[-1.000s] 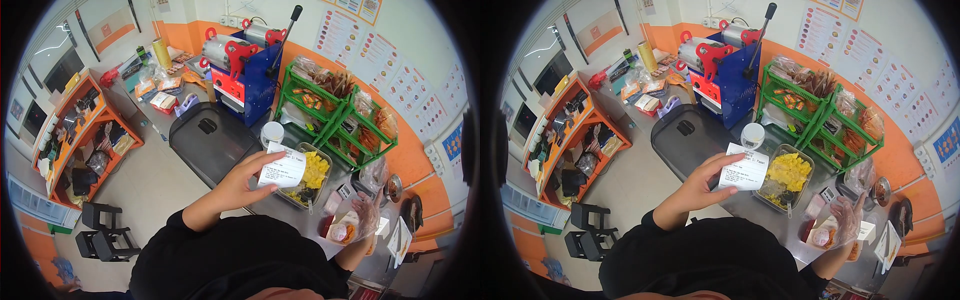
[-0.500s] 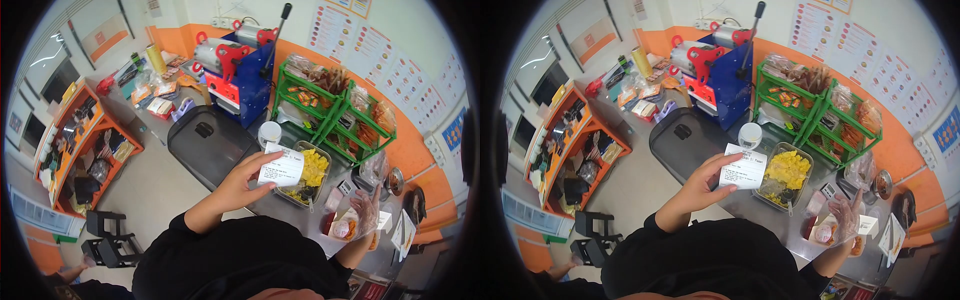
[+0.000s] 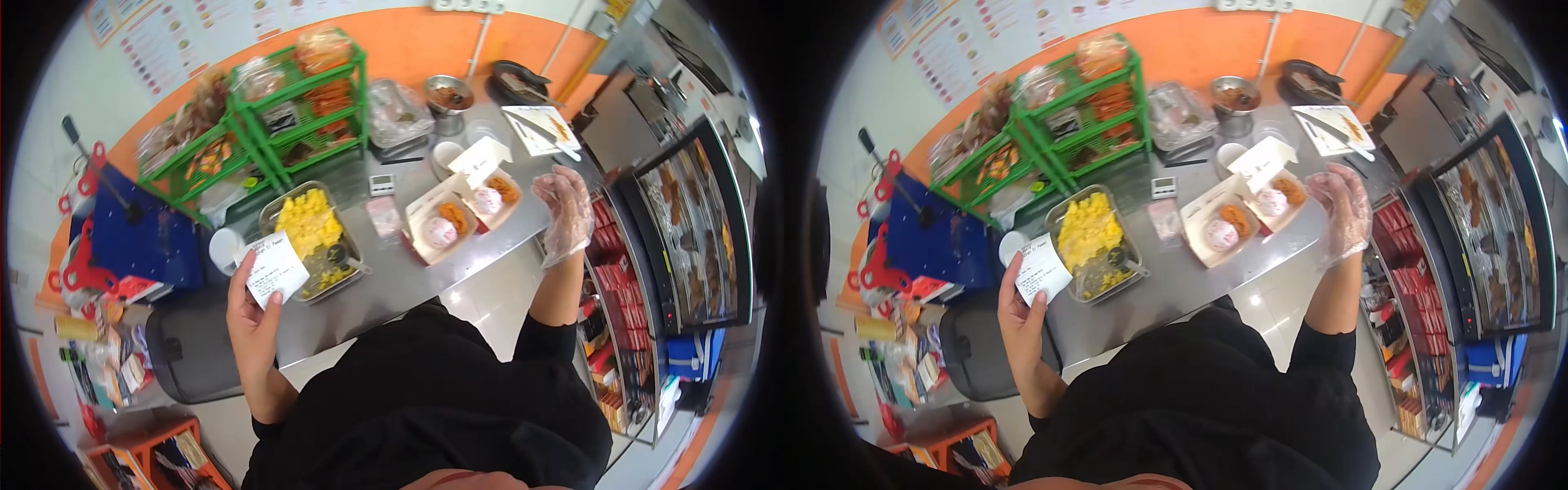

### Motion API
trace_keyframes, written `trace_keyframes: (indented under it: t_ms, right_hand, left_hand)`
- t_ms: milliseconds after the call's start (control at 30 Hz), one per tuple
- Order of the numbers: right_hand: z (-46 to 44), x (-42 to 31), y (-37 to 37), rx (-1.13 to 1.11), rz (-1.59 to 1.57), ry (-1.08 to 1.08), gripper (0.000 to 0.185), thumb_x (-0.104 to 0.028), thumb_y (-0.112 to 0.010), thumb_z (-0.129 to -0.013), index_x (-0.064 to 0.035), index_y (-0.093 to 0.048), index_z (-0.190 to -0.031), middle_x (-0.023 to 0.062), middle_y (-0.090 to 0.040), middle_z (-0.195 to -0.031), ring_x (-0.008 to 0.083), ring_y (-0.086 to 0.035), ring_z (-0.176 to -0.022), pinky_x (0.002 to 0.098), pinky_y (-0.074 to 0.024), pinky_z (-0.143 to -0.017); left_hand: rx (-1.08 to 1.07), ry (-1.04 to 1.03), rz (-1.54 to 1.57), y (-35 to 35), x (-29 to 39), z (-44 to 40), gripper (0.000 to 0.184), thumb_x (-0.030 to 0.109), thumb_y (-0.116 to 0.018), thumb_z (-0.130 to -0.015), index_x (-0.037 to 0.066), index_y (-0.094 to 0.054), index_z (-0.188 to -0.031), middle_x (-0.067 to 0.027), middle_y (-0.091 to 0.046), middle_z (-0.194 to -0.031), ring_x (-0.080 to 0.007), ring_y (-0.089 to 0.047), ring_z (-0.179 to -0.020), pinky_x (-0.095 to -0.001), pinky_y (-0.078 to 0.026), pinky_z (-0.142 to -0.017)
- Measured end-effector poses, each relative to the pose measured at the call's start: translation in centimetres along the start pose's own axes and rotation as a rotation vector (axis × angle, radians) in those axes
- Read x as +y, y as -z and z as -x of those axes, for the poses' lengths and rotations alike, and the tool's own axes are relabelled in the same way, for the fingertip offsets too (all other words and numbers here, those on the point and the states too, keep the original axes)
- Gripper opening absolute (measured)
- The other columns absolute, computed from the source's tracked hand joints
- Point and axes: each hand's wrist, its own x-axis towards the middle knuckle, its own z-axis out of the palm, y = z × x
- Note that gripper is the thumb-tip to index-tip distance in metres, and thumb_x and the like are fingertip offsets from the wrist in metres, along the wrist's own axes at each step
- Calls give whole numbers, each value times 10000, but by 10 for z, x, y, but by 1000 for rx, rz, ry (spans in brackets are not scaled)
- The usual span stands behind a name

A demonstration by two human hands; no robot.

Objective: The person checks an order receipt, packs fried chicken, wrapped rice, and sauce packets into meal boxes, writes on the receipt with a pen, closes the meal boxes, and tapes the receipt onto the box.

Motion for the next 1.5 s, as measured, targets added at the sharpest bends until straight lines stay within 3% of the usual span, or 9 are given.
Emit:
trace_keyframes:
  t_ms: [233, 367, 500, 800, 900, 933, 1033, 1100, 1500]
  right_hand:
    - [-52, 27, 218, 477, 57, 126, 231, -178, -630, -954, -73, -659, -1158, 62, -686, -1058, 180, -658, -987, 338, -528, -880]
    - [-94, -22, 291, 664, 1164, 2, 413, -177, -582, -897, -6, -600, -1272, 201, -559, -1390, 341, -535, -1288, 372, -428, -1069]
    - [-187, -21, 411, 633, 1822, -16, 503, -93, -515, -905, -58, -504, -1407, 119, -391, -1561, 309, -366, -1440, 417, -373, -1143]
    - [-357, -40, 576, 358, 2159, -79, 468, -118, -480, -915, -60, -530, -1377, 98, -453, -1502, 307, -467, -1336, 440, -466, -1026]
    - [-381, -28, 626, 407, 1787, -33, 477, -134, -452, -935, -70, -535, -1400, 156, -527, -1455, 365, -476, -1344, 454, -318, -1181]
    - [-380, -19, 649, 264, 2096, 248, 502, -125, -457, -920, -75, -528, -1414, 151, -522, -1465, 358, -490, -1332, 449, -333, -1172]
    - [-375, -46, 603, 278, 2237, -246, 548, -99, -458, -952, -174, -438, -1494, 42, -341, -1594, 316, -451, -1356, 423, -440, -1099]
    - [-379, -26, 638, 363, 2266, -286, 679, -119, -426, -971, -244, -217, -1604, -1, -95, -1693, 304, -470, -1351, 472, -422, -1103]
    - [-281, -66, 717, 482, 2045, -442, 470, -190, -505, -938, -152, -518, -1407, 11, -296, -1622, 326, -418, -1389, 459, -443, -1115]
  left_hand:
    - [-189, 13, -54, -93, 10, -28, 670, -48, -589, -897, -36, -342, -1520, -170, -467, -1479, -236, -469, -1356, -358, -332, -1144]
    - [-228, 21, -75, -150, -5, -49, 659, -68, -541, -907, -36, -320, -1527, -174, -423, -1514, -240, -499, -1327, -353, -370, -1121]
    - [-180, 148, -53, -237, -15, -61, 652, -50, -566, -898, -33, -350, -1513, -172, -473, -1478, -232, -529, -1296, -344, -403, -1095]
    - [-443, 138, 48, -479, -33, -101, 668, -23, -612, -887, -33, -359, -1505, -181, -488, -1455, -252, -547, -1280, -366, -419, -1090]
    - [-503, 115, 4, -528, -4, -106, 647, -46, -624, -893, -24, -381, -1492, -160, -504, -1421, -233, -546, -1273, -360, -421, -1084]
    - [-523, 88, -29, -537, 0, -108, 636, -37, -633, -898, 1, -404, -1491, -127, -501, -1405, -211, -550, -1257, -331, -448, -1046]
    - [-540, -43, -60, -564, 24, -106, 633, -83, -653, -882, 40, -457, -1471, -101, -515, -1336, -195, -546, -1254, -321, -484, -1004]
    - [-569, -56, -47, -572, 31, -107, 642, -71, -662, -883, 46, -450, -1477, -110, -508, -1352, -205, -546, -1261, -328, -488, -1019]
    - [-625, -111, 53, -566, 26, -101, 670, -66, -675, -873, 53, -441, -1490, -101, -503, -1349, -181, -550, -1230, -318, -468, -1014]
